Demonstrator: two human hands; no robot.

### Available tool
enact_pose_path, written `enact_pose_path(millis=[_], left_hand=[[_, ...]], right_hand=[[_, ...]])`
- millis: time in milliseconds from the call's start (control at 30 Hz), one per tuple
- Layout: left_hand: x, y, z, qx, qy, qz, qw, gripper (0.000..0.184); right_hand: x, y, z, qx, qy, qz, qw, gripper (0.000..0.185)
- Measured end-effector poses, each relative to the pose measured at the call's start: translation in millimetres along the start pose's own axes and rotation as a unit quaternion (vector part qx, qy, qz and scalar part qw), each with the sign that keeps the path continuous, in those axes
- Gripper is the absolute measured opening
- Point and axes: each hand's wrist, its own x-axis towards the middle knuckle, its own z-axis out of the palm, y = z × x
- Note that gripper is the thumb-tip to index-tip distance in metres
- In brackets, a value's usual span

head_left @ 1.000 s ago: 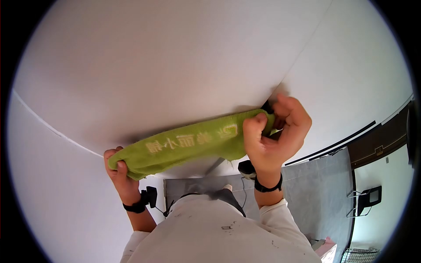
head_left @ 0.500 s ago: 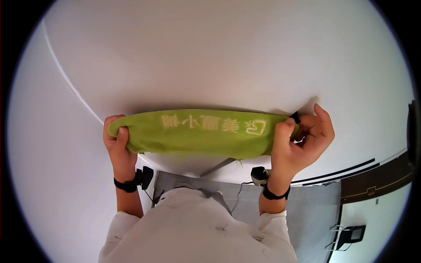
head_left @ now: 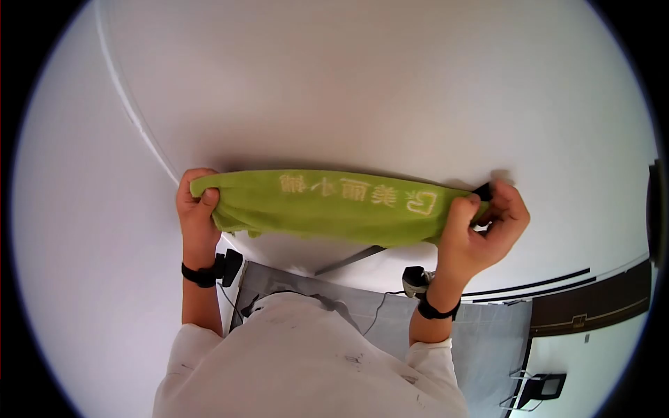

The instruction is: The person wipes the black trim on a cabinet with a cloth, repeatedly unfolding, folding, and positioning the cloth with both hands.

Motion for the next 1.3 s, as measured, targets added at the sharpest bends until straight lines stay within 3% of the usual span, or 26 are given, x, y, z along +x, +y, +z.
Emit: enact_pose_path(millis=[67,333,533,633,800,967,1033,1300], left_hand=[[-3,-15,-12,0.040,0.043,-0.036,0.998,0.031],[-6,-5,-7,0.112,-0.011,-0.076,0.991,0.032],[8,17,26,0.156,-0.065,-0.018,0.985,0.033],[8,1,-1,0.103,-0.046,0.008,0.994,0.036],[-5,-6,-5,0.132,-0.024,0.043,0.990,0.039],[-13,-5,-7,0.102,0.009,0.006,0.995,0.038],[-12,-9,-8,0.095,0.004,0.011,0.995,0.036],[-34,-19,6,0.098,0.054,-0.006,0.994,0.035]], right_hand=[[-7,-1,0,0.005,0.000,0.010,1.000,0.037],[-17,11,-1,0.081,-0.012,0.043,0.996,0.054],[6,20,-24,0.071,-0.019,0.022,0.997,0.046],[-13,2,-3,0.055,-0.023,0.044,0.997,0.043],[-16,3,-2,0.063,-0.035,0.042,0.997,0.030],[-14,4,1,0.075,-0.035,0.021,0.996,0.032],[-11,-2,3,0.077,-0.026,0.078,0.994,0.034],[-22,9,5,0.076,-0.036,0.090,0.992,0.045]])
